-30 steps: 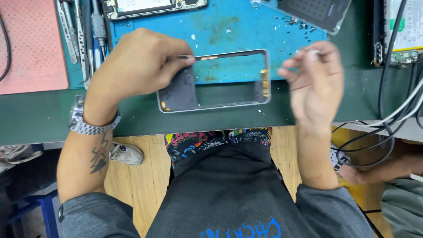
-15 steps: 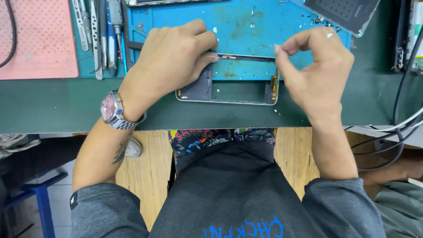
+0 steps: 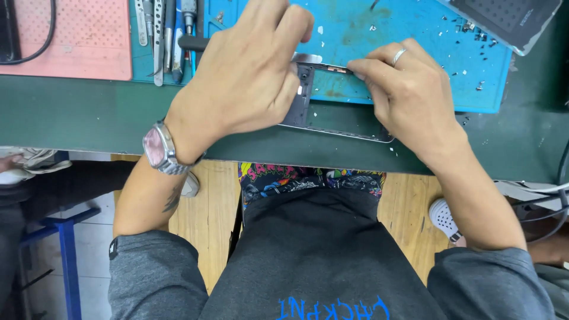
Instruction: The person works on a disassembled smartphone frame placed on a blue mat. They use their hands to peel off adhesive residue and small components from the frame's edges and interior. The person rotates the frame to access different sides and continues to remove debris throughout the clip.
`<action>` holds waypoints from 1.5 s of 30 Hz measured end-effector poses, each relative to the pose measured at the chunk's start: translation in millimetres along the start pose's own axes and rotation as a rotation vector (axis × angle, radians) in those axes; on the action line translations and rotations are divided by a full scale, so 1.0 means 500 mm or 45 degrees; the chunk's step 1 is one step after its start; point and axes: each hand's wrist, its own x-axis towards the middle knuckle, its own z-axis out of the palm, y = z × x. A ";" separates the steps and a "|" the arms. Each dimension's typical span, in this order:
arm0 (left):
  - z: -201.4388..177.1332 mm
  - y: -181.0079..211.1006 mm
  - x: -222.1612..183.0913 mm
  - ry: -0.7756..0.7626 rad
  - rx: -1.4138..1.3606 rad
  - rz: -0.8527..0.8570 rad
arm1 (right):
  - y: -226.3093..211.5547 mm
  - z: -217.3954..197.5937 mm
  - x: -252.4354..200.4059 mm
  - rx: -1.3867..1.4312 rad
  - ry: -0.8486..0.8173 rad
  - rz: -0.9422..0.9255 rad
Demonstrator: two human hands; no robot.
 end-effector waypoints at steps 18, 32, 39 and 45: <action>0.056 -0.002 -0.015 0.085 0.454 0.188 | -0.007 -0.076 -0.069 0.097 0.027 0.280; 0.007 0.039 -0.043 0.296 0.573 0.462 | 0.007 -0.070 -0.102 0.234 0.280 -0.079; 0.030 0.030 -0.065 0.279 0.633 0.581 | 0.021 -0.058 -0.086 0.153 0.249 -0.407; 0.039 0.018 -0.070 0.037 0.489 0.331 | 0.025 -0.036 -0.088 0.108 0.040 -0.263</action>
